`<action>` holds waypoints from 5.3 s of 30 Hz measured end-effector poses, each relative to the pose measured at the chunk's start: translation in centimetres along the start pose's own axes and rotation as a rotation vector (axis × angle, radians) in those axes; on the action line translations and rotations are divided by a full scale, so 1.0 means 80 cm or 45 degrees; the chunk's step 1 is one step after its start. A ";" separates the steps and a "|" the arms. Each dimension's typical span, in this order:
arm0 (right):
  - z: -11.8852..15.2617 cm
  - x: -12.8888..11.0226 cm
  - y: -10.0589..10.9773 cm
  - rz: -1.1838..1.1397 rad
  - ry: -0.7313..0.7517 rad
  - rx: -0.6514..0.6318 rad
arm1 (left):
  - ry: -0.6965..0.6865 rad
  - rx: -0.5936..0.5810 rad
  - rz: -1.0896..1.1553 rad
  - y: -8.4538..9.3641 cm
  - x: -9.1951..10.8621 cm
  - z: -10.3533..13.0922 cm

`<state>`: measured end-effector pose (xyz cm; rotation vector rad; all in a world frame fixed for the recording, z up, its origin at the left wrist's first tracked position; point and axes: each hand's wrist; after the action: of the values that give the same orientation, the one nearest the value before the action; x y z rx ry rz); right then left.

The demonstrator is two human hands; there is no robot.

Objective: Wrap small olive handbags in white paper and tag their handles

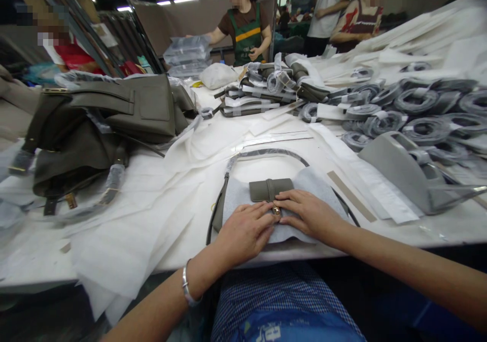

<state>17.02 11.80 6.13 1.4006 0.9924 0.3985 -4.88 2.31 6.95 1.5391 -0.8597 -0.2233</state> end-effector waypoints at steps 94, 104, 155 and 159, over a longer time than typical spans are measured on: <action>-0.001 -0.011 0.002 -0.447 -0.279 0.061 | -0.416 -0.403 -0.440 0.033 -0.026 -0.071; 0.000 -0.012 0.002 -0.440 -0.292 0.063 | -0.479 -0.401 -0.306 0.047 -0.036 -0.068; 0.005 -0.010 -0.003 -0.518 -0.220 0.106 | -0.250 -0.040 -0.012 0.017 -0.039 -0.074; 0.005 -0.013 -0.008 -0.522 -0.230 0.128 | -0.158 0.014 0.144 0.016 -0.040 -0.071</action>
<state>16.57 10.64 5.79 1.2570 1.1285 -0.0811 -4.17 8.80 8.07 1.4937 -1.0447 -0.2339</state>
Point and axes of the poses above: each hand's wrist, its own z-axis away from the middle knuckle, its own y-axis out of the back of the hand, x = y × z, and after that the axes turned 9 degrees about -y, right-handed
